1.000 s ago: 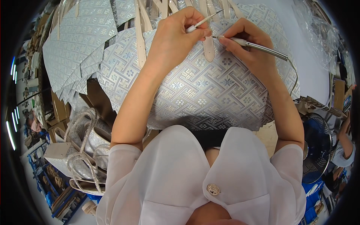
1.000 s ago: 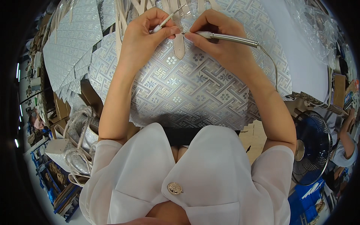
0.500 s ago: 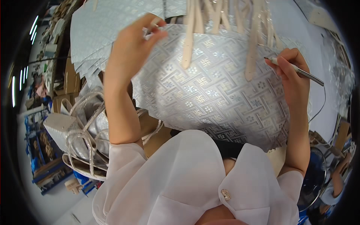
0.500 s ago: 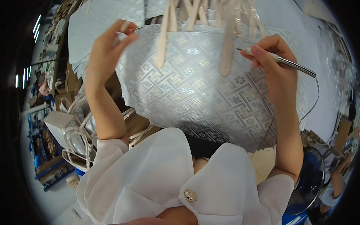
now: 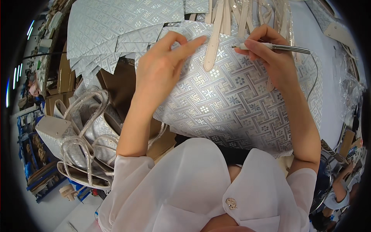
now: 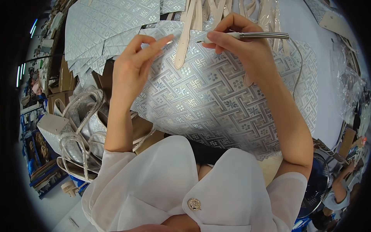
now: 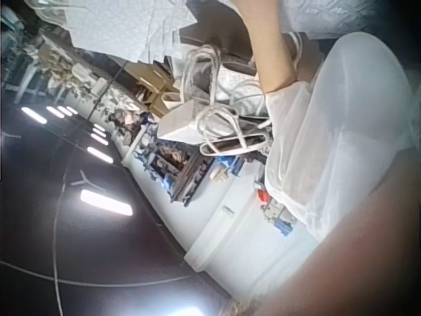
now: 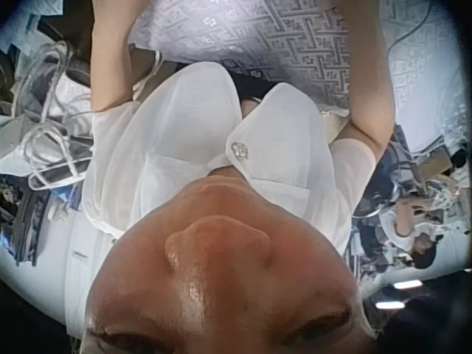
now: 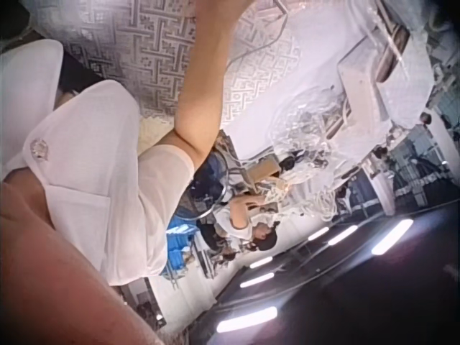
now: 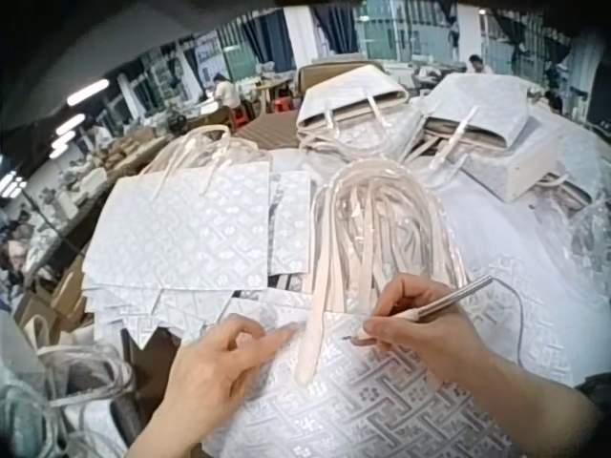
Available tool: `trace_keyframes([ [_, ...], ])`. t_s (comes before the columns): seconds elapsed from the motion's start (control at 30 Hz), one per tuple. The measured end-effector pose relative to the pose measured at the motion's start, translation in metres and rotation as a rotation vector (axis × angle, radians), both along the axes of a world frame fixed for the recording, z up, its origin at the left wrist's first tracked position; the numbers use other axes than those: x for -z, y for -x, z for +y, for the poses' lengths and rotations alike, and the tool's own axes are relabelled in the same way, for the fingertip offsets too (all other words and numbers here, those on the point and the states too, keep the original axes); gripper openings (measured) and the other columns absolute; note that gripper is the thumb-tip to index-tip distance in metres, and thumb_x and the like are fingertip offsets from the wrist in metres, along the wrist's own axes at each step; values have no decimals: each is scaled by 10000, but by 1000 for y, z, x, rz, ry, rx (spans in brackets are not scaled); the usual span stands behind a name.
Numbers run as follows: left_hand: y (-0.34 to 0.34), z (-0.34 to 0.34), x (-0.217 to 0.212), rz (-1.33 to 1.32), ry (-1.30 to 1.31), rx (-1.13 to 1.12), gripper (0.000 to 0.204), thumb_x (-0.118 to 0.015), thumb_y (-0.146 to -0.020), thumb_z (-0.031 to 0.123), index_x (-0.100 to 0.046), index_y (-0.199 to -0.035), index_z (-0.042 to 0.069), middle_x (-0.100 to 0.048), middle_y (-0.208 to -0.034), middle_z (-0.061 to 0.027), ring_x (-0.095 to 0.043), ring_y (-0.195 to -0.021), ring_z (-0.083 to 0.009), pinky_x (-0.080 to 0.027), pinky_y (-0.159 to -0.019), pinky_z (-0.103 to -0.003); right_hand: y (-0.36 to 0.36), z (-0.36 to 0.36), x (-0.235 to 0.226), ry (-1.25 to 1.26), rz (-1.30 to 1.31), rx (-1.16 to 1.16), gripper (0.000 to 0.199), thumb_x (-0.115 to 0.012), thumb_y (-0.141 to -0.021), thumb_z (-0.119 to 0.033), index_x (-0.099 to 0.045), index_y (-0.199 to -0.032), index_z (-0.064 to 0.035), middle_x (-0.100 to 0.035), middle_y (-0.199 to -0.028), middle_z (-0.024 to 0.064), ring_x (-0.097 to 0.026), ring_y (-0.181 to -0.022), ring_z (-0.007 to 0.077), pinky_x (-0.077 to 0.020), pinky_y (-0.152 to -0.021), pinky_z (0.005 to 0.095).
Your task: The recorder marks and assembles components of white handbags at a production workstation.
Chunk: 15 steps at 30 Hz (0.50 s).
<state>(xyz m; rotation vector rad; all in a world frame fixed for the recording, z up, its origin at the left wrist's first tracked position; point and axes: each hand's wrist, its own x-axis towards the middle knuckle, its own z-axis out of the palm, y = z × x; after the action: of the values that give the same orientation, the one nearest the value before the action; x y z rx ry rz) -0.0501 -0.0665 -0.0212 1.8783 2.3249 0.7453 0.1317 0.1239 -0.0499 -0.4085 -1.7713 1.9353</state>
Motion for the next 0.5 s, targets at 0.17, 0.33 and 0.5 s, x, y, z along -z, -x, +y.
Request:
trace_keyframes([
  [0.17, -8, 3, 16, 245, -113, 100, 514, -661, -701, -48, -711, -1182, 127, -586, -995, -55, -553, -797, -235, -489, -689, -315, 1, 1, -1, -19, -12, -4, 104, -687, -895, -120, -634, -884, -32, -622, -774, 31, -619, -694, 79, -549, -761, 236],
  [0.33, -9, 5, 22, 292, -163, 86, 538, -660, -642, -63, -734, -1138, 132, -570, -1010, -45, -523, -805, -213, -483, -688, -319, 0, 2, 2, -16, 18, -12, 105, -687, -893, -115, -631, -881, -27, -614, -774, 31, -608, -689, 73, -563, -790, 259],
  [0.5, -8, 6, 21, 328, -167, 72, 562, -647, -619, -76, -732, -1138, 124, -562, -976, -45, -518, -793, -213, -473, -669, -320, 0, 2, 1, -12, 22, -23, 109, -694, -888, -111, -628, -877, -25, -610, -769, 31, -597, -680, 70, -570, -813, 278],
])
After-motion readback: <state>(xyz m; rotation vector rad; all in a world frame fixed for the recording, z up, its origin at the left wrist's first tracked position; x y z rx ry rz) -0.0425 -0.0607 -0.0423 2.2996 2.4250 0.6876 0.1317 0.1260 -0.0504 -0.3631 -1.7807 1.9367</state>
